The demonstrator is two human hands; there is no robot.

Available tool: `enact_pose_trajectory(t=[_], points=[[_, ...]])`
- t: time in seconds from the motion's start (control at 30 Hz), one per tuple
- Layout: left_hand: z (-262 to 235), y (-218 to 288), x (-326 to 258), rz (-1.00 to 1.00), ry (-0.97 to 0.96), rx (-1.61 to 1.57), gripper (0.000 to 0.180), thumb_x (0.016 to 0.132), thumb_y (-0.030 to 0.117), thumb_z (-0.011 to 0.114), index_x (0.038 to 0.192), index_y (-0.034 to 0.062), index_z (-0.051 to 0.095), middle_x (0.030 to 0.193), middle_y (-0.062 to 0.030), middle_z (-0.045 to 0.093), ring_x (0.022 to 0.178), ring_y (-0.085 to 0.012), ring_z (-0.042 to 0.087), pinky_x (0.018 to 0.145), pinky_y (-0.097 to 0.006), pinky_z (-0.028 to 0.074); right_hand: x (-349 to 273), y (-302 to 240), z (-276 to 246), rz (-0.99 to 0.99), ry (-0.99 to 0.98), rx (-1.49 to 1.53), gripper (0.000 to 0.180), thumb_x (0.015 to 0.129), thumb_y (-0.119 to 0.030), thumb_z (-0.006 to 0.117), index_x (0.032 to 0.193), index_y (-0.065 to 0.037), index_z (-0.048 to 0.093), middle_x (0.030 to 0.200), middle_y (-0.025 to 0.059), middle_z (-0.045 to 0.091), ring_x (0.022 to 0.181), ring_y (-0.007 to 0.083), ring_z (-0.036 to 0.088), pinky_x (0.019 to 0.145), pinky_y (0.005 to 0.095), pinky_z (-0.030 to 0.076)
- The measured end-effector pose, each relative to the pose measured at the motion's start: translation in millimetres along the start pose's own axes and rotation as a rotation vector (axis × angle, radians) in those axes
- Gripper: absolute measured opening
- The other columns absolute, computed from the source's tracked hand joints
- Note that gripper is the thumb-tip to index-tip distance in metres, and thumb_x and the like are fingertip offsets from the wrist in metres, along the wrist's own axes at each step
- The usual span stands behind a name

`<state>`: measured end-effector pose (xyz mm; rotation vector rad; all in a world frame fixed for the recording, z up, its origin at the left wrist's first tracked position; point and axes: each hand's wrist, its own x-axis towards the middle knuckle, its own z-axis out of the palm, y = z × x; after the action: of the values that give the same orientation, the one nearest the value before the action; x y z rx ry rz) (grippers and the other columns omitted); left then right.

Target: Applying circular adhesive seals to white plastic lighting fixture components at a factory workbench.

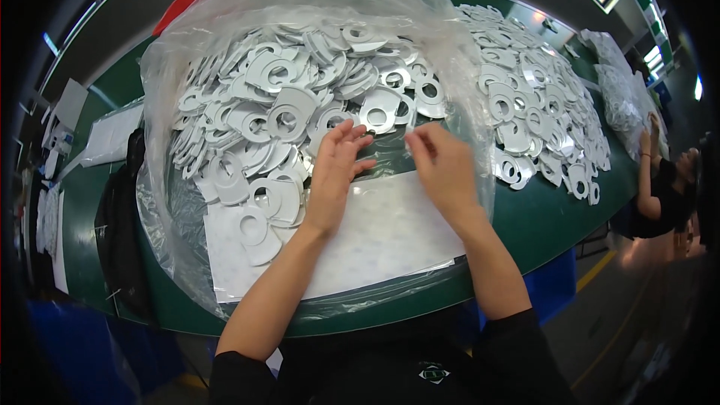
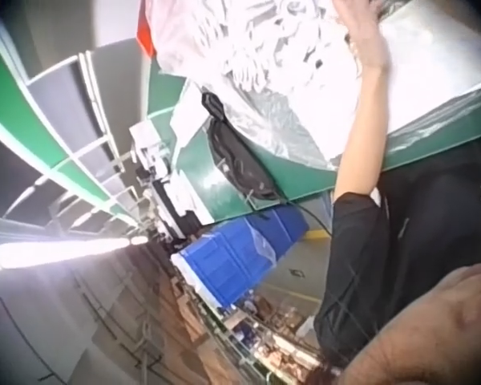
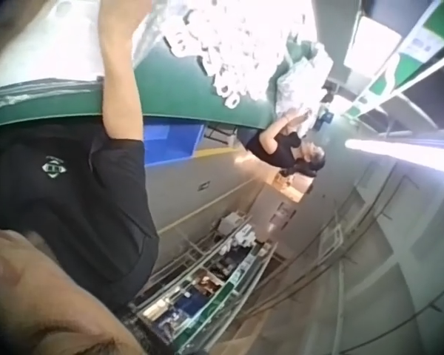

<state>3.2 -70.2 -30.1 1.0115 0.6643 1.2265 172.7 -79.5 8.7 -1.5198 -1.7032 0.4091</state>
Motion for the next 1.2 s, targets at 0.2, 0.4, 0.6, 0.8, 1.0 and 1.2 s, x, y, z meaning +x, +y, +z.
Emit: enact_pose_trajectory(t=[0.2, 0.4, 0.6, 0.8, 1.0, 1.2], points=[[-2, 8, -2, -0.111, -0.103, -0.129, 0.062, 0.096, 0.046, 0.044, 0.138, 0.0011, 0.031, 0.125, -0.0135, 0.053, 0.11, -0.0197, 0.054, 0.092, -0.031, 0.044, -7, -16, -2, 0.204, -0.437, 1.033, 0.013, 0.094, -0.013, 0.055, 0.096, 0.0, 0.056, 0.087, 0.0056, 0.064, 0.077, 0.0121, 0.063, 0.071, 0.0243, 0.051], [-1, 13, 2, -0.173, 0.003, -0.335, 0.052, 0.1, 0.042, 0.029, 0.138, 0.0059, 0.034, 0.13, -0.0144, 0.051, 0.113, -0.0253, 0.053, 0.09, -0.038, 0.047, -14, -19, -8, 0.057, -0.67, -0.012, 0.018, 0.083, -0.018, 0.068, 0.092, -0.003, 0.063, 0.088, 0.0069, 0.065, 0.067, 0.0132, 0.062, 0.062, 0.0267, 0.049], [-7, 9, 3, -0.374, -0.158, -0.427, 0.063, 0.096, 0.056, 0.025, 0.131, 0.0063, 0.041, 0.107, -0.0147, 0.059, 0.092, -0.0225, 0.058, 0.066, -0.03, 0.049, -51, -48, -7, -0.387, -0.884, -0.054, 0.035, 0.069, -0.013, 0.074, 0.1, -0.006, 0.058, 0.095, 0.0089, 0.057, 0.095, 0.0271, 0.057, 0.08, 0.0368, 0.047], [-9, 8, 3, -0.434, -0.192, -0.529, 0.071, 0.095, 0.061, 0.015, 0.123, 0.0032, 0.046, 0.1, -0.016, 0.06, 0.083, -0.0236, 0.059, 0.06, -0.029, 0.045, -56, -54, -1, -0.379, -0.901, -0.078, 0.031, 0.069, -0.007, 0.073, 0.094, -0.004, 0.054, 0.095, 0.0094, 0.052, 0.096, 0.0287, 0.053, 0.078, 0.0379, 0.046], [-3, 10, 4, -0.467, -0.069, -0.498, 0.069, 0.097, 0.057, 0.014, 0.122, 0.0025, 0.049, 0.107, -0.0181, 0.059, 0.091, -0.0259, 0.059, 0.068, -0.032, 0.046, -54, -52, -3, -0.425, -0.929, -0.003, 0.025, 0.07, -0.004, 0.07, 0.089, -0.004, 0.054, 0.094, 0.0079, 0.052, 0.094, 0.027, 0.053, 0.075, 0.037, 0.047], [-5, 10, 5, -0.471, -0.102, -0.528, 0.072, 0.096, 0.059, 0.013, 0.121, 0.0016, 0.047, 0.102, -0.0178, 0.06, 0.089, -0.0262, 0.059, 0.067, -0.032, 0.046, -39, -54, -22, -0.542, -0.985, 0.203, 0.015, 0.073, -0.002, 0.067, 0.085, -0.005, 0.058, 0.083, 0.004, 0.058, 0.083, 0.0247, 0.057, 0.068, 0.0345, 0.047]])
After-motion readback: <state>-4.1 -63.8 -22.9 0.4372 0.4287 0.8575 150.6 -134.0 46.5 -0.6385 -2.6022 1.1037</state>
